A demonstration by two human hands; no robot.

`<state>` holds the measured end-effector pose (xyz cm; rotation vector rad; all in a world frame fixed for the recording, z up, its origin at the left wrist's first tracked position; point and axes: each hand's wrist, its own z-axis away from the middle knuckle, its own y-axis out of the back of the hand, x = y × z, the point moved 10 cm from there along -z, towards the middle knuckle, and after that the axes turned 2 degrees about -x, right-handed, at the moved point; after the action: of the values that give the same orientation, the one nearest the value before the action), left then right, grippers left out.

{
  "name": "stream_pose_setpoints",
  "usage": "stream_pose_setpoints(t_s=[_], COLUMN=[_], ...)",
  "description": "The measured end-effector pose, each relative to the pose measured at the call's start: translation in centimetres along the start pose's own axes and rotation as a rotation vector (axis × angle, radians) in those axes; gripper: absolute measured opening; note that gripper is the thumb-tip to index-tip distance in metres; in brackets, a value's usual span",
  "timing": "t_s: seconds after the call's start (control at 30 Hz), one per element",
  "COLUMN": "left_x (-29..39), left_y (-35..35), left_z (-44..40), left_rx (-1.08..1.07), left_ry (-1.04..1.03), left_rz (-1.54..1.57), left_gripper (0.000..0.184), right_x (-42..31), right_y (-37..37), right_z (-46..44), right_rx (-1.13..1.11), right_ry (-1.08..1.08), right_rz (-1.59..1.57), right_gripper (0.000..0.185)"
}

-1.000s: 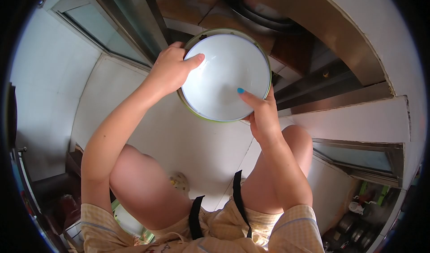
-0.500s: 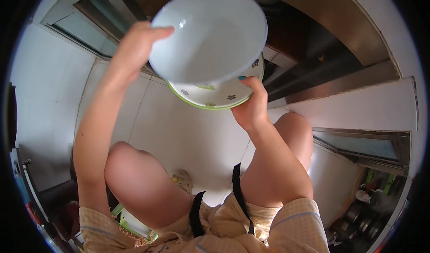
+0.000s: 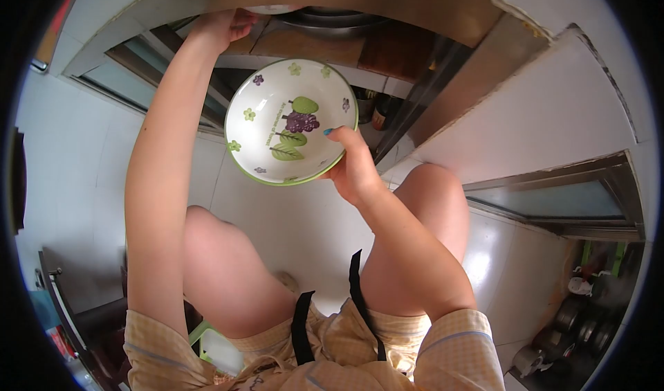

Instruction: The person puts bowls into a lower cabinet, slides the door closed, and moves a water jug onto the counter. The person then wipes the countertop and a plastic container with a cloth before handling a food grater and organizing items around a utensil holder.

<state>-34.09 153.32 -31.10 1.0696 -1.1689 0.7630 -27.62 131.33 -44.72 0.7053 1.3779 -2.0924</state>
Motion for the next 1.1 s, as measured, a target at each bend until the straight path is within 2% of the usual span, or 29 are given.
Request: stream_pose_setpoints(t_s=[0.37,0.63,0.73,1.03,1.1], left_x=[-1.4,-3.4,-2.8,0.0,0.0], left_y=[-2.9,-5.2,-6.7,-7.4,-7.4], left_z=[-3.6,-8.5,-10.3,-10.8,-10.3], left_rx=[-0.078,-0.165,-0.196,-0.006,0.033], left_ry=[0.060,0.080,-0.043,-0.360,-0.403], left_rz=[0.302,0.435,0.390,0.128,0.066], left_gripper=[0.030,0.032,0.029,0.025,0.024], right_x=[0.8,2.4,2.5,4.3,4.9], right_y=[-0.2,1.6,3.0,5.6,7.1], right_z=[0.6,1.7,1.6,2.5,3.1], right_rx=[0.003,0.135,0.176,0.319,0.428], right_ry=[-0.062,-0.116,-0.101,-0.243,-0.276], right_rz=[0.042,0.032,0.030,0.037,-0.006], right_gripper=[0.053,0.050,0.049,0.053,0.055])
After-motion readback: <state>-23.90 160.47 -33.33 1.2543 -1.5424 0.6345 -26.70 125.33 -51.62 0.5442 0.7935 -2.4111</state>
